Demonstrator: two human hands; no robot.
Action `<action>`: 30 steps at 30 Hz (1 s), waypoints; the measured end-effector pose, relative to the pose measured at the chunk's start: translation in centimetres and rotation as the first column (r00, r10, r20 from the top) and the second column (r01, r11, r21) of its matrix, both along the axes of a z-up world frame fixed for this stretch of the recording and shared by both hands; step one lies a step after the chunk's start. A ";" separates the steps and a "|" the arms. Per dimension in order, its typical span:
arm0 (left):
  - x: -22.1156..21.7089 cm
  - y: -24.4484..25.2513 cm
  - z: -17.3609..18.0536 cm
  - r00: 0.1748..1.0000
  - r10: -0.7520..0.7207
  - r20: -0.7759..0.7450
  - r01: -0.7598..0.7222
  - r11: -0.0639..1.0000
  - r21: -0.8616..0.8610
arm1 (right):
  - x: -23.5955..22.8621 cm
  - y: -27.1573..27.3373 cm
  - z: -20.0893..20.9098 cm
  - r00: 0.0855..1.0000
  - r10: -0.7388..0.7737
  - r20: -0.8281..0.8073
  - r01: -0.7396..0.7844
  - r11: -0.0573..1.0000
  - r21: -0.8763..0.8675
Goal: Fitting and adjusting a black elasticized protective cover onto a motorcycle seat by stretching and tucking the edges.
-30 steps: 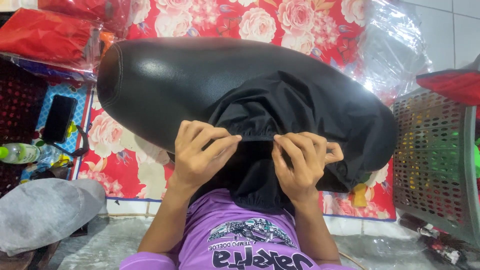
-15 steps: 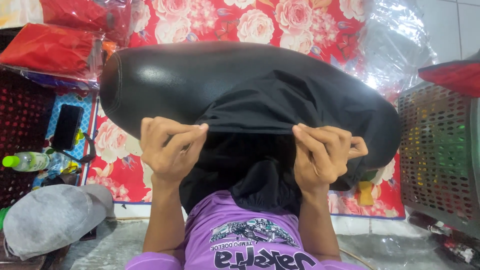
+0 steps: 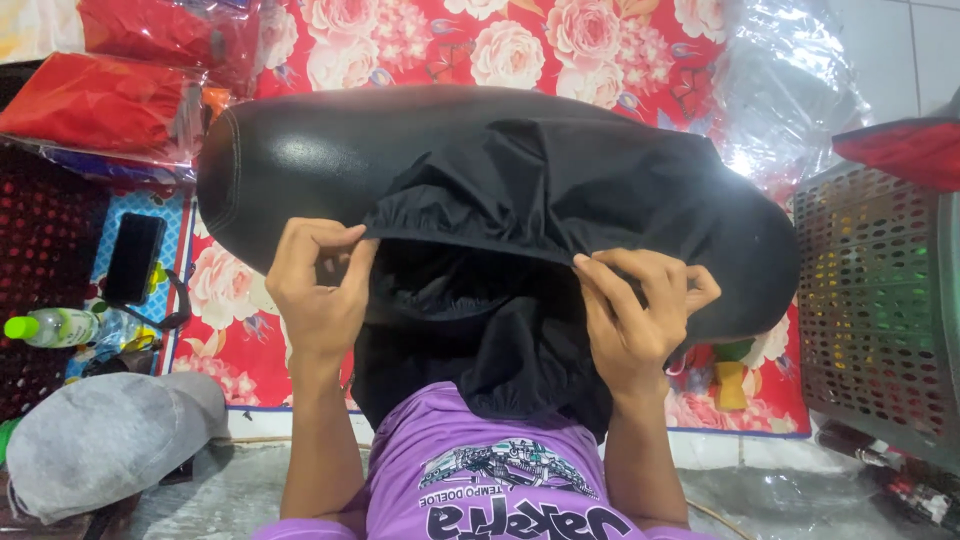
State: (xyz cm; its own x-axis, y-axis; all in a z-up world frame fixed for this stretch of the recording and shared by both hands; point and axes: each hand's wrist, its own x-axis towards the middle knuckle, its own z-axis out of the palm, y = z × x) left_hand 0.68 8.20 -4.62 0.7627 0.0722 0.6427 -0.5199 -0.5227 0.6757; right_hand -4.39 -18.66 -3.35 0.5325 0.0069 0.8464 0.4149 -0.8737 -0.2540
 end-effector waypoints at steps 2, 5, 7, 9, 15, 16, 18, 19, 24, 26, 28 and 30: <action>-0.3 0.0 0.9 0.995 0.002 -0.095 0.007 0.996 0.094 | 0.2 0.2 0.0 0.998 0.014 0.055 -0.016 0.999 0.032; -1.2 -0.9 3.2 0.998 -0.028 0.050 0.007 0.927 0.375 | 0.1 0.6 0.4 0.998 -0.011 0.062 0.007 0.998 0.065; -1.5 -1.9 3.5 0.993 -0.075 0.094 0.032 0.920 0.391 | 0.1 0.9 0.5 0.998 -0.004 0.064 -0.001 0.997 0.074; -1.3 -3.1 3.6 0.982 -0.122 0.142 0.054 0.912 0.407 | 0.1 1.0 0.7 0.998 0.004 0.070 -0.009 0.997 0.081; 0.3 -6.5 4.0 0.939 -0.176 0.297 0.044 0.914 0.403 | -0.4 0.7 1.3 0.999 0.033 0.021 -0.036 0.992 0.119; 0.5 -6.7 4.0 0.930 -0.175 0.322 0.036 0.918 0.394 | -0.4 0.3 1.3 0.999 0.041 0.009 -0.041 0.993 0.114; 0.8 -6.9 4.0 0.921 -0.181 0.345 0.039 0.924 0.380 | -0.5 -0.5 1.7 0.999 0.038 -0.006 -0.037 0.994 0.103; 0.8 -6.9 4.1 0.924 -0.169 0.344 0.035 0.931 0.364 | -0.4 -1.0 1.9 0.999 0.031 -0.021 -0.030 0.998 0.057; 1.2 -6.6 3.7 0.930 -0.135 0.342 0.013 0.942 0.335 | -0.3 -2.5 2.5 0.998 0.014 -0.054 -0.013 1.000 0.026; 1.2 -6.3 3.8 0.935 -0.158 0.318 0.069 0.959 0.274 | -0.6 -2.8 2.6 0.998 0.001 -0.067 0.000 1.000 0.020; 1.2 -5.9 3.8 0.938 -0.155 0.309 0.070 0.960 0.270 | -0.4 -3.4 2.9 0.999 0.009 -0.043 -0.009 1.000 0.010; 1.1 -5.4 3.8 0.941 -0.153 0.301 0.072 0.962 0.264 | -0.5 -4.1 3.0 1.000 0.015 -0.018 -0.015 1.000 -0.002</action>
